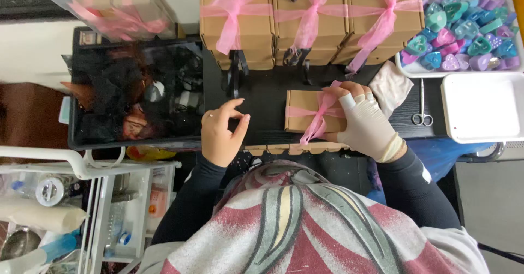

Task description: Packaging heart-shaped items into gift boxes with shredded paper and ribbons.

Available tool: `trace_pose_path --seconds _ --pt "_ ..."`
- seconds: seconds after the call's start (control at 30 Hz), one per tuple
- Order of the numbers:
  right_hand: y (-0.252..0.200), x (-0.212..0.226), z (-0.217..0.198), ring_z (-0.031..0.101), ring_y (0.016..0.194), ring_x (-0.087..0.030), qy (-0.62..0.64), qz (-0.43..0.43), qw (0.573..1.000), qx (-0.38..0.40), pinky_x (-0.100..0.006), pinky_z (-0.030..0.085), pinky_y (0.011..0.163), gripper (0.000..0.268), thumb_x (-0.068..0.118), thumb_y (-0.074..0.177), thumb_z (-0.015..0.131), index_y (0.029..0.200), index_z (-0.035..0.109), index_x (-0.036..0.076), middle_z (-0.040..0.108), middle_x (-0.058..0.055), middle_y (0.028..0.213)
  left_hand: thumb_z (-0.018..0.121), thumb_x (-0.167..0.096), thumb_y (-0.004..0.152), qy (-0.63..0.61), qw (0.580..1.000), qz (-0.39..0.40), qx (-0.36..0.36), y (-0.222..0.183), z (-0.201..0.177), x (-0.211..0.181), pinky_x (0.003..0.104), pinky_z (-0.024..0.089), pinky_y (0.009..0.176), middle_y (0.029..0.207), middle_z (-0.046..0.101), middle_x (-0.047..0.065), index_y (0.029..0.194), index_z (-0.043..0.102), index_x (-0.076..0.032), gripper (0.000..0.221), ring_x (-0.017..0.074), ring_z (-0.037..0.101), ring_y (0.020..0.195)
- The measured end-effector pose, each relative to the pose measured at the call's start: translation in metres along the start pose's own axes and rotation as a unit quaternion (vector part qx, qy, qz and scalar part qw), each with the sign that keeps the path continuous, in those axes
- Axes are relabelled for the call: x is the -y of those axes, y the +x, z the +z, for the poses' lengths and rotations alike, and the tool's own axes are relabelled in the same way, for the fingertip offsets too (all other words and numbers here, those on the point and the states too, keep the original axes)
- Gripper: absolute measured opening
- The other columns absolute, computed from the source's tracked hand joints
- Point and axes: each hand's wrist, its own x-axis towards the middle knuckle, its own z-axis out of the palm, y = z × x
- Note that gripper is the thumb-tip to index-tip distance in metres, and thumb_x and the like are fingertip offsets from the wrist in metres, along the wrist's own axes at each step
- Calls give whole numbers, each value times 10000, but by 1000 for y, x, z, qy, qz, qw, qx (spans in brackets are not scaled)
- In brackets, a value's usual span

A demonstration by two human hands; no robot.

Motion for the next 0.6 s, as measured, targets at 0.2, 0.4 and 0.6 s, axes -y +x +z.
trace_pose_path --seconds 0.2,0.4,0.6 --pt "58 45 -49 645 1187 -268 71 -8 993 -91 -361 564 968 723 138 766 903 1382 533 58 586 -120 1360 756 -134 902 -5 999 24 23 -4 -3 -1 413 463 910 818 714 -9 1204 673 -100 315 198 684 820" --pt "186 52 -48 622 1112 -336 169 -140 961 -168 -407 535 964 734 201 756 962 1297 505 11 533 -175 1227 749 -155 896 -11 996 82 42 -4 -5 6 427 459 894 786 679 3 1199 678 -86 318 209 667 782" --pt "271 -8 0 565 1152 -392 -48 -144 971 -183 -475 484 980 631 179 770 955 1267 600 17 651 -189 1224 725 -148 922 -33 992 122 29 -2 -20 4 409 463 884 814 674 31 1227 663 -57 324 221 651 791"
